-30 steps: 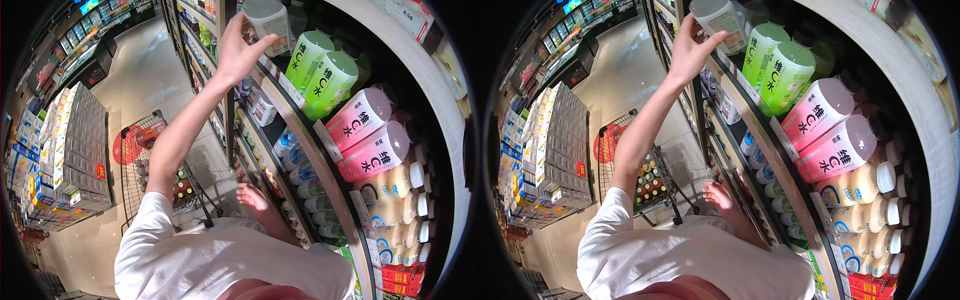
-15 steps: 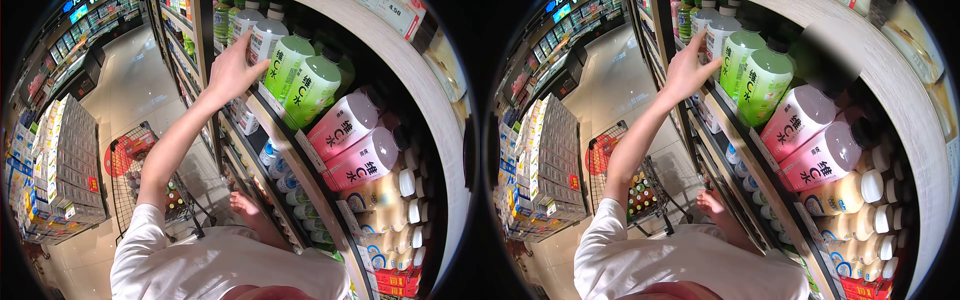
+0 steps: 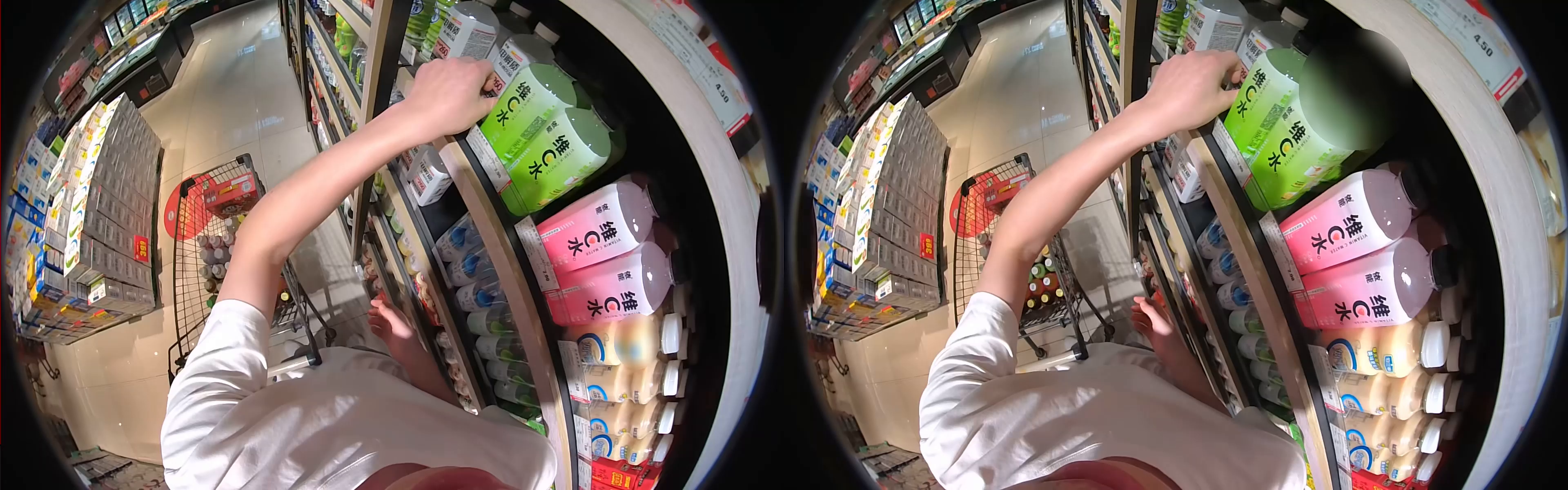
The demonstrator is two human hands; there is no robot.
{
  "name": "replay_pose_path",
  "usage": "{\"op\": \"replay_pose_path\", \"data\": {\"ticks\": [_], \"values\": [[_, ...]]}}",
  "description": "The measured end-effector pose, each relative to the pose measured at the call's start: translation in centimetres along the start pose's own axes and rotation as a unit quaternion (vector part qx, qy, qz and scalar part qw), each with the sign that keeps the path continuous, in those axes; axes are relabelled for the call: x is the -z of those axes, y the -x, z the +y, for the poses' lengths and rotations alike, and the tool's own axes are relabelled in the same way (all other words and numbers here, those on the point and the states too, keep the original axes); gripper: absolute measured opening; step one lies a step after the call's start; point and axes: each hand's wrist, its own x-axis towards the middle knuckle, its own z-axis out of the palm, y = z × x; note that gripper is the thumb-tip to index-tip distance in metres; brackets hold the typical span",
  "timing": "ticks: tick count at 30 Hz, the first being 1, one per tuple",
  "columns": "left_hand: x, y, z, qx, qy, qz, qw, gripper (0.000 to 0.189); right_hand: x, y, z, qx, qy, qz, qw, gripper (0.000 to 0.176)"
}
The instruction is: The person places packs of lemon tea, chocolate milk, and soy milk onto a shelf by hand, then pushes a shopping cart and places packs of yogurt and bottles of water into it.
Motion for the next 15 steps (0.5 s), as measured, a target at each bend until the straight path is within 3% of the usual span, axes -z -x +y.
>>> {"op": "replay_pose_path", "data": {"ticks": [4, 7, 11, 15], "values": [[-0.9, -0.7, -0.3, -0.032, -0.027, 0.008, 0.999, 0.026, -0.2, -0.1, 0.6, -0.001, -0.016, -0.01, 1.0, 0.033], [0.0, 0.3, -0.4, -0.035, 0.035, 0.0, 0.999, 0.029, -1.1, -0.4, 0.4, 0.005, -0.004, 0.001, 1.0, 0.035], [3.0, 6.7, -2.2, -0.078, 0.188, 0.089, 0.975, 0.029, -1.6, -2.0, 1.8, 0.028, 0.055, 0.011, 0.998, 0.041], [3.8, 21.5, -5.7, 0.097, 0.322, 0.046, 0.941, 0.025, -4.4, -1.6, 3.4, 0.049, 0.227, 0.011, 0.973, 0.042]]}}
